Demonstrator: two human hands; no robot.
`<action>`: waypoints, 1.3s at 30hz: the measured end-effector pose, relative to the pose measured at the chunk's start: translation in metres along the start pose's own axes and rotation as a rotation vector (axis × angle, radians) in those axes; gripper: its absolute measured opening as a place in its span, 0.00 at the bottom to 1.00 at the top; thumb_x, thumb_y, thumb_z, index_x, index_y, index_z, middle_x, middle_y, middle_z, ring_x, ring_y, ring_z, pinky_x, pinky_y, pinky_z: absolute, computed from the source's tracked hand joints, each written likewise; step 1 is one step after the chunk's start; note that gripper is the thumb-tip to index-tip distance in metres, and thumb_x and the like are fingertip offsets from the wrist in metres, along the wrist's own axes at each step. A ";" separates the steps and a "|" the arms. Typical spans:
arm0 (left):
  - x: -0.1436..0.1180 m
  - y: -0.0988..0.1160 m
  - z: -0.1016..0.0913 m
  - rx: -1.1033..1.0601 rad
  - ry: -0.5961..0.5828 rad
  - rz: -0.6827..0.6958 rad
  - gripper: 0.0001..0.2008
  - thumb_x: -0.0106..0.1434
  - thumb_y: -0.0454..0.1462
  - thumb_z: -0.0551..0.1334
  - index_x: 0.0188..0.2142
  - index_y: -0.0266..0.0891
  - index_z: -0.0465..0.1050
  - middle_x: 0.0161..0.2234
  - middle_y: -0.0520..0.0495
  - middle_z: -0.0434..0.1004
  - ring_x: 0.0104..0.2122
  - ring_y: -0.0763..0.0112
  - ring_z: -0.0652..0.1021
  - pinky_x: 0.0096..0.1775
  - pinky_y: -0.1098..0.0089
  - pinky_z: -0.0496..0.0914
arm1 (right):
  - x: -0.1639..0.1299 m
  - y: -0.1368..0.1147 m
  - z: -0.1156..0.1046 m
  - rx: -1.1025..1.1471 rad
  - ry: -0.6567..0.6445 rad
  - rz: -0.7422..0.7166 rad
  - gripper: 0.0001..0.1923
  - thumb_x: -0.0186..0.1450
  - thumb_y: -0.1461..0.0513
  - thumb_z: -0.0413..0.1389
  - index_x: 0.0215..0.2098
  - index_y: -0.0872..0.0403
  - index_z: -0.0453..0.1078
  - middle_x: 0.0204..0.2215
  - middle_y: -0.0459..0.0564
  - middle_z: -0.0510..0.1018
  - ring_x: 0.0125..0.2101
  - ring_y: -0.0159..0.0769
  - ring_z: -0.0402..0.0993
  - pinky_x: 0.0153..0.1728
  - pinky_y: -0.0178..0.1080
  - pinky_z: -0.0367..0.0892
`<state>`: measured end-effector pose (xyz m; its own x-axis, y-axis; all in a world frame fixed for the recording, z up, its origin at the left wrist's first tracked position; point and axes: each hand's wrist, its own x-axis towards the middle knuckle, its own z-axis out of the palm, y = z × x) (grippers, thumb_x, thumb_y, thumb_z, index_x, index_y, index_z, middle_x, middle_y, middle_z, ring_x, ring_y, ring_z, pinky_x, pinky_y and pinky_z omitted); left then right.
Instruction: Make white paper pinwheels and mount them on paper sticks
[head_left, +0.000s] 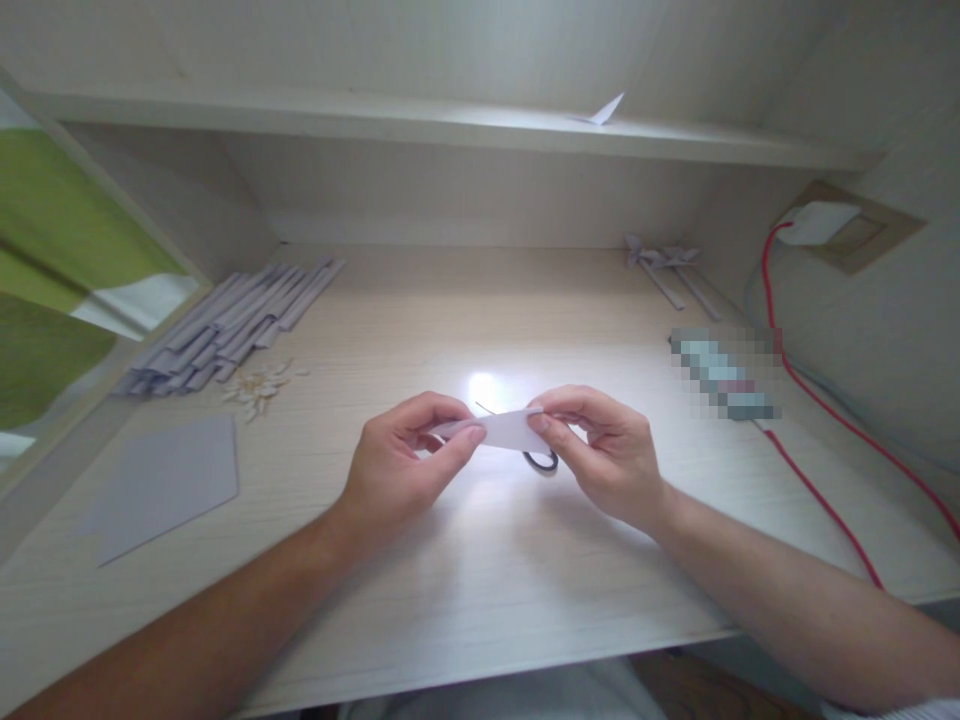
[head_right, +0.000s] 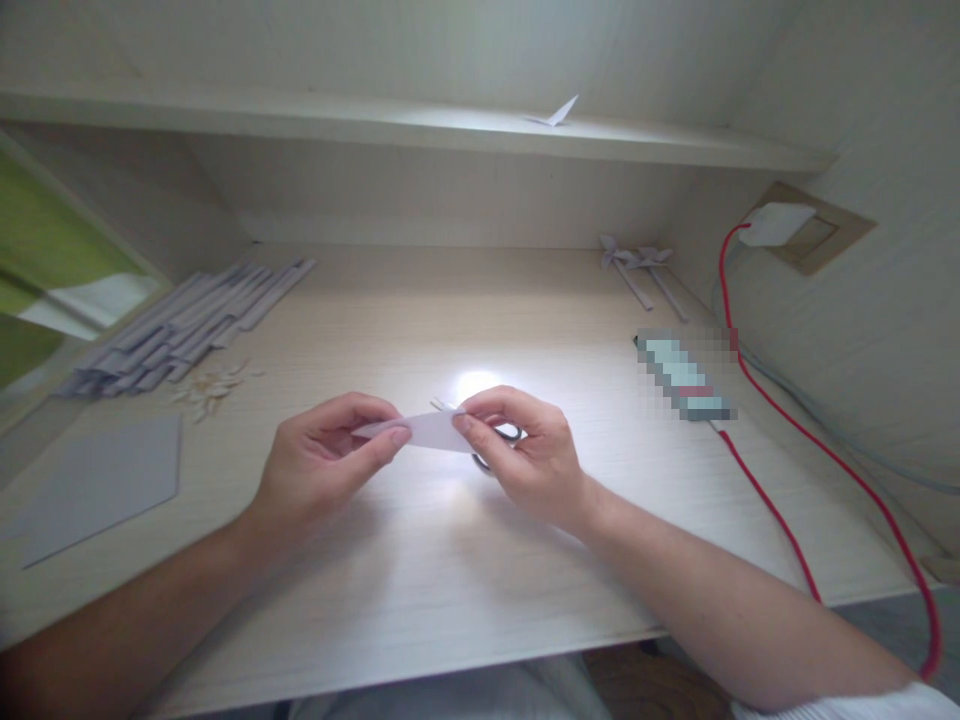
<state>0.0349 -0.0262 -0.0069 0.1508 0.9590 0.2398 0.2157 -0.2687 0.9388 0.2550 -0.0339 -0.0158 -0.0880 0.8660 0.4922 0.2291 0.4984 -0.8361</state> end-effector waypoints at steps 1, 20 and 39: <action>0.000 -0.001 0.000 0.001 0.000 0.004 0.05 0.61 0.38 0.71 0.35 0.38 0.80 0.32 0.49 0.82 0.30 0.71 0.79 0.31 0.73 0.72 | 0.000 0.000 0.000 0.000 -0.002 -0.002 0.02 0.68 0.65 0.64 0.38 0.52 0.78 0.33 0.47 0.83 0.33 0.33 0.79 0.35 0.35 0.75; -0.001 0.001 -0.001 0.002 0.001 0.025 0.04 0.62 0.37 0.71 0.34 0.39 0.80 0.32 0.49 0.82 0.30 0.70 0.79 0.32 0.73 0.73 | -0.001 0.000 -0.001 -0.009 -0.005 0.037 0.00 0.68 0.63 0.63 0.38 0.52 0.78 0.32 0.47 0.83 0.31 0.34 0.80 0.33 0.35 0.76; 0.001 0.000 -0.002 0.002 -0.010 0.016 0.04 0.60 0.38 0.72 0.32 0.40 0.80 0.30 0.50 0.82 0.29 0.70 0.79 0.32 0.72 0.73 | 0.002 -0.001 0.001 -0.026 -0.017 -0.018 0.03 0.68 0.63 0.63 0.35 0.52 0.78 0.31 0.48 0.83 0.31 0.35 0.79 0.33 0.37 0.75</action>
<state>0.0331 -0.0249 -0.0064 0.1641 0.9535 0.2527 0.2146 -0.2846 0.9343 0.2538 -0.0329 -0.0143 -0.1091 0.8575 0.5027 0.2521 0.5131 -0.8205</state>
